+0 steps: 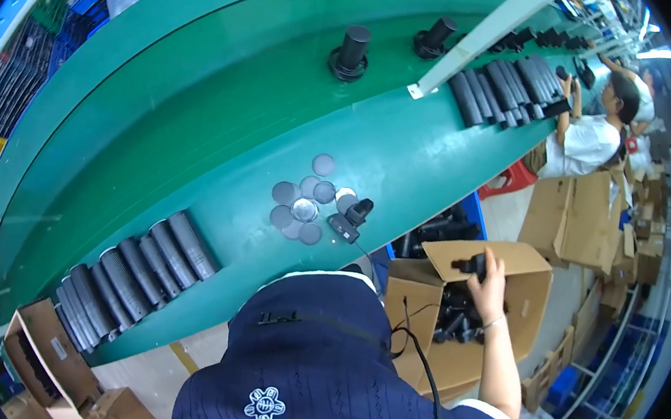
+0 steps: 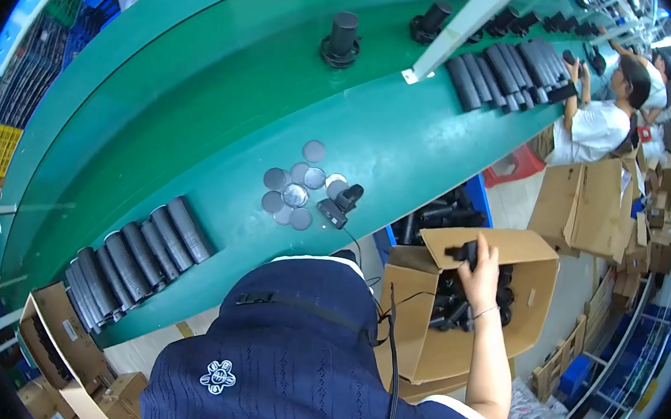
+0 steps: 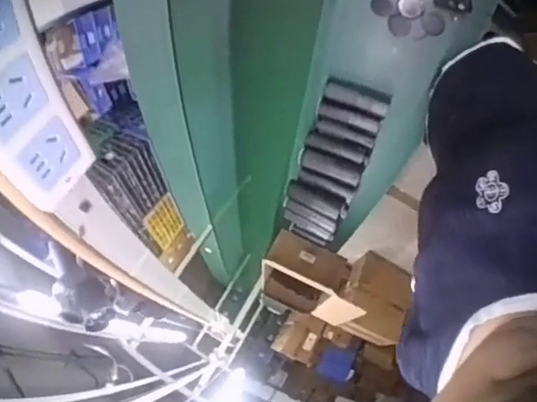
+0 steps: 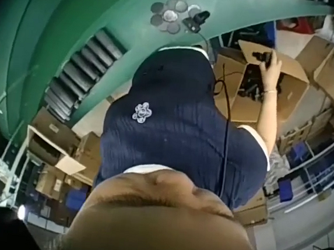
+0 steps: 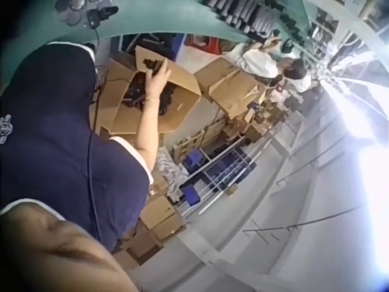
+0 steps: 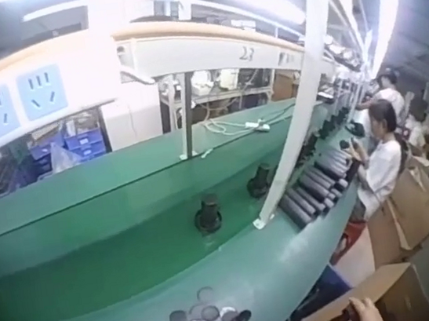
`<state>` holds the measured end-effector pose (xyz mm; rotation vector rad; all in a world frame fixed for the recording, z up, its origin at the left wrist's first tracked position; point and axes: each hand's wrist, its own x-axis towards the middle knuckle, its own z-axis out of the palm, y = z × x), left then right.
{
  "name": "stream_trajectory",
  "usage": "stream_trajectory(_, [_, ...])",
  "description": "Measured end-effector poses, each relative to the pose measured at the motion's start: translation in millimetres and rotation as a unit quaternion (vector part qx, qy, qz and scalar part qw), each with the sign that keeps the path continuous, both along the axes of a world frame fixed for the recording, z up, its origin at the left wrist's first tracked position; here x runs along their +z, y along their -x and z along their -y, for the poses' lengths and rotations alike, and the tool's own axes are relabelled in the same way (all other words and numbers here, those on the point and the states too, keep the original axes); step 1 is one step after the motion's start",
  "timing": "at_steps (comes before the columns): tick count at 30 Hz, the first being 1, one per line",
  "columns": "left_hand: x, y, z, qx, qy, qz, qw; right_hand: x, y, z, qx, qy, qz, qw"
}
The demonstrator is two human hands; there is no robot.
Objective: The person picks up a black tube and a cap from the table, fits the cap onto the tube by hand, and places the assembled unit onto the conveyor belt, repeating this process for several units.
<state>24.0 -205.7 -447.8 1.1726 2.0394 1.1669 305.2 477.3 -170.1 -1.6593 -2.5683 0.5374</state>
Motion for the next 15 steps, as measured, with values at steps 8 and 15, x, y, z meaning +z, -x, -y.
stream_trajectory(8, [16,15,-1,-0.089,0.105,0.045,0.990,10,-47,-27,0.113,0.148,-0.037,0.982])
stream_trajectory(15, [28,-9,-8,-0.085,0.187,0.077,0.976,-34,-68,63,0.156,0.712,0.286,0.622])
